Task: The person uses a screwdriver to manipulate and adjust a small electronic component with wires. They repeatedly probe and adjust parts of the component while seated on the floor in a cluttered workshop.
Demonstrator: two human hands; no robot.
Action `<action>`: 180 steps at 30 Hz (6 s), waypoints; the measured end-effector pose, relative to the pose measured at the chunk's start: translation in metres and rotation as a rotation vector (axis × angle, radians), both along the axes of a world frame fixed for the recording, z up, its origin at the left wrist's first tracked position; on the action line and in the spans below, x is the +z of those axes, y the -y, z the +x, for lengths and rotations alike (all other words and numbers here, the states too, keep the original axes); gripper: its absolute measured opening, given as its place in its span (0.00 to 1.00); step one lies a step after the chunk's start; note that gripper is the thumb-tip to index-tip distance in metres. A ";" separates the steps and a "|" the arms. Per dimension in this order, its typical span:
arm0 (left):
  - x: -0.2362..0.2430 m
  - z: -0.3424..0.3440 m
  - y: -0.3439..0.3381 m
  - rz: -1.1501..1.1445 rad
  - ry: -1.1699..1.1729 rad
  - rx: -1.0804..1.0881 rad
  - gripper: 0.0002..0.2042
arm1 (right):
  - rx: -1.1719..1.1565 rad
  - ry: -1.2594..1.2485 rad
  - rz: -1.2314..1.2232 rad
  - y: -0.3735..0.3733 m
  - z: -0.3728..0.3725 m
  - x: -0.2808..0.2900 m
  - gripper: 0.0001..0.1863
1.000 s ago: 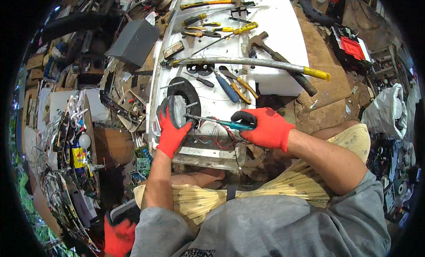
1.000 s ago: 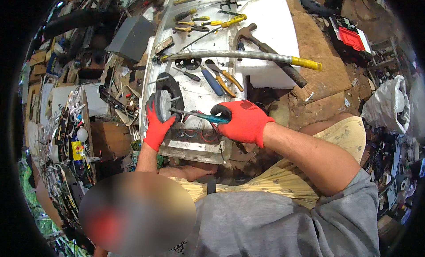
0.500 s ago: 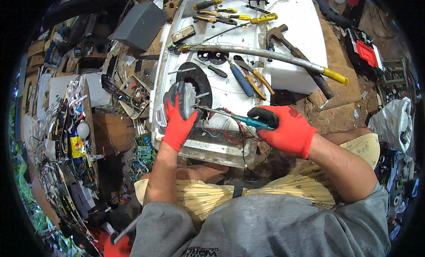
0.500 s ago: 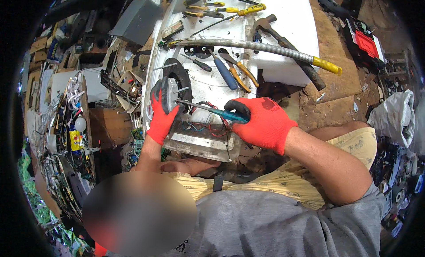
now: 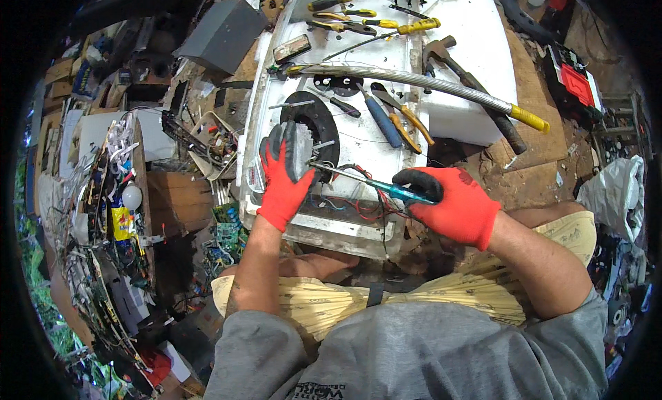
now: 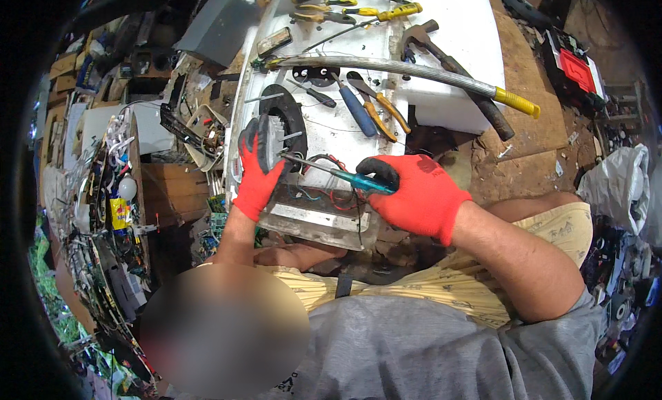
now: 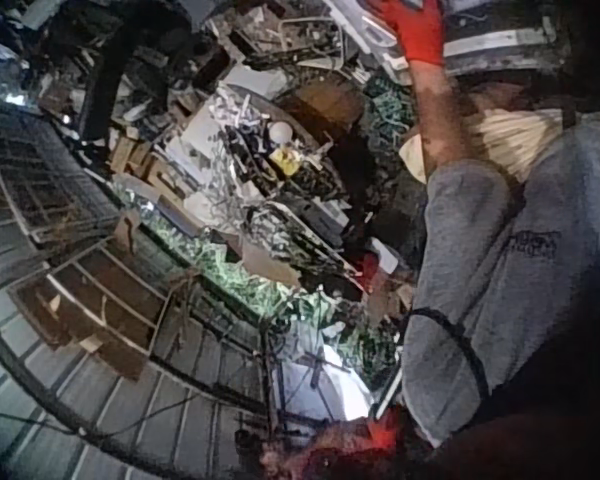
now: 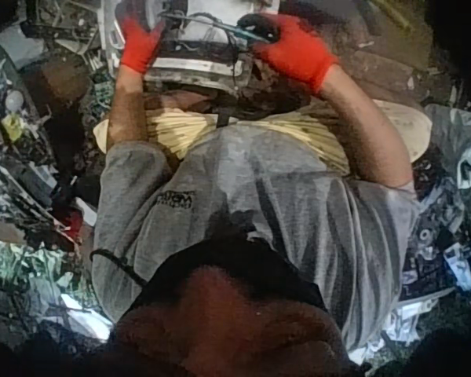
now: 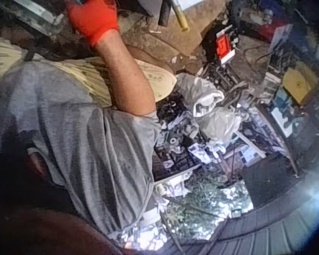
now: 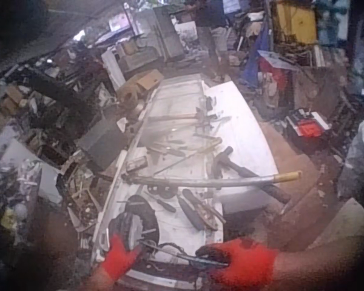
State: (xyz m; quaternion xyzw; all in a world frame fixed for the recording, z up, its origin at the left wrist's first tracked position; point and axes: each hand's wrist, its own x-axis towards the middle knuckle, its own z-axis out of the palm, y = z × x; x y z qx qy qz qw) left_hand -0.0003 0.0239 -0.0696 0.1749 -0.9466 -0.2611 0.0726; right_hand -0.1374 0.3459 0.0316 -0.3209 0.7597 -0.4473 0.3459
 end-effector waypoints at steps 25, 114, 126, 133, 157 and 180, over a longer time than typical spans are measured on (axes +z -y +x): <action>0.028 -0.016 -0.027 -0.252 0.120 -0.008 0.44 | 0.104 -0.225 0.281 0.000 -0.017 -0.007 0.19; 0.086 -0.043 -0.091 -0.429 0.459 -0.156 0.51 | 0.039 -0.346 0.135 0.083 -0.003 -0.076 0.18; 0.087 -0.049 -0.072 -0.279 0.599 -0.179 0.57 | -0.015 -0.288 0.099 0.090 -0.004 -0.084 0.14; 0.078 -0.040 -0.064 -0.224 0.481 -0.165 0.59 | 0.017 -0.175 0.046 0.085 -0.007 -0.085 0.18; 0.039 -0.017 -0.040 -0.136 0.241 -0.171 0.49 | -0.002 0.037 0.059 0.077 -0.015 -0.056 0.23; 0.063 -0.012 -0.050 -0.187 0.243 -0.215 0.36 | 0.316 -0.258 0.525 0.055 0.010 -0.020 0.24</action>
